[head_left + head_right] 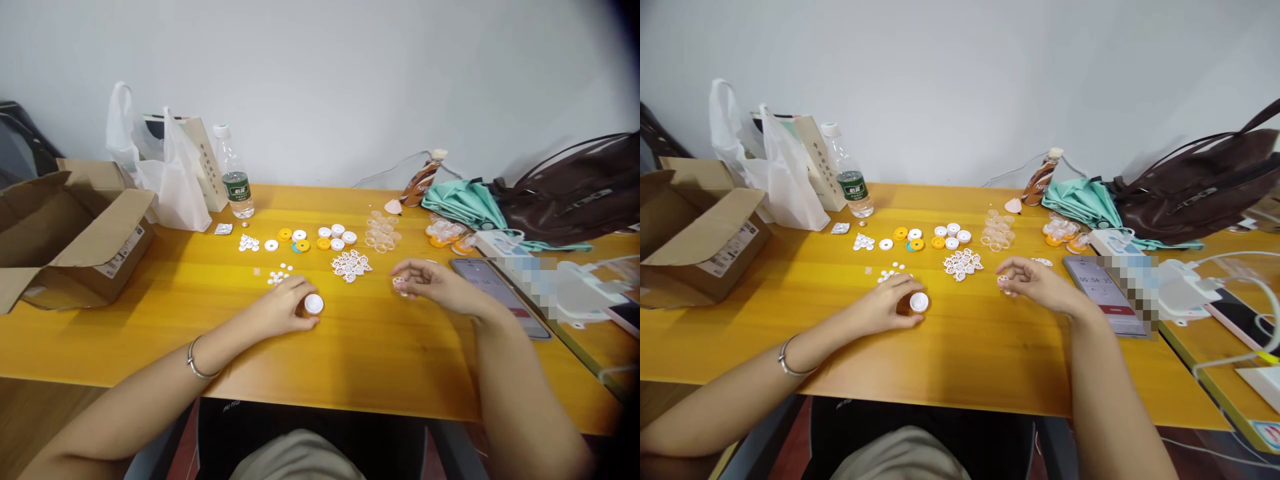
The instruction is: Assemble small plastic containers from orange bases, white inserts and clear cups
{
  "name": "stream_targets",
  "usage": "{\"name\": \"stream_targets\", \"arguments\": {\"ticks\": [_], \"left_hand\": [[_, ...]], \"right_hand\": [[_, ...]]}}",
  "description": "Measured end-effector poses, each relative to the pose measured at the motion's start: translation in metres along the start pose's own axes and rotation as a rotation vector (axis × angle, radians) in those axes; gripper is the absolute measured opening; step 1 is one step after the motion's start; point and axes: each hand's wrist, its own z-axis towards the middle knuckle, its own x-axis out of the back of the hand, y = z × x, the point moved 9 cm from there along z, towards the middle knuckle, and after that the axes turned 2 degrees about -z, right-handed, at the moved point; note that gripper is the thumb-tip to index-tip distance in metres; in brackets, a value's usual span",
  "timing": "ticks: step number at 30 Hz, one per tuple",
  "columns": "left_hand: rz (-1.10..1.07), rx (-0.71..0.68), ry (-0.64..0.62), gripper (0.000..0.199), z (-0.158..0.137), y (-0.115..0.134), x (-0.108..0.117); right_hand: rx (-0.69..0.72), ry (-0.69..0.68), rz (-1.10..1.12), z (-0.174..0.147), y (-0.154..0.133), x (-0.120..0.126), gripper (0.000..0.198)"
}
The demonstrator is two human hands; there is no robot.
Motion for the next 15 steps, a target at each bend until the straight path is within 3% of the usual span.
{"name": "stream_targets", "arguments": {"ticks": [4, 10, 15], "left_hand": [[-0.02, -0.012, 0.111, 0.048, -0.002, 0.006, 0.014], [-0.352, -0.055, 0.301, 0.028, -0.004, 0.009, 0.02], [-0.413, 0.038, 0.485, 0.011, -0.007, -0.007, 0.03]], "right_hand": [[0.125, 0.051, 0.224, 0.015, -0.03, -0.032, 0.027], [0.142, 0.041, 0.513, 0.033, -0.063, -0.095, 0.029], [0.197, 0.041, 0.509, 0.042, -0.072, -0.099, 0.03]]}}
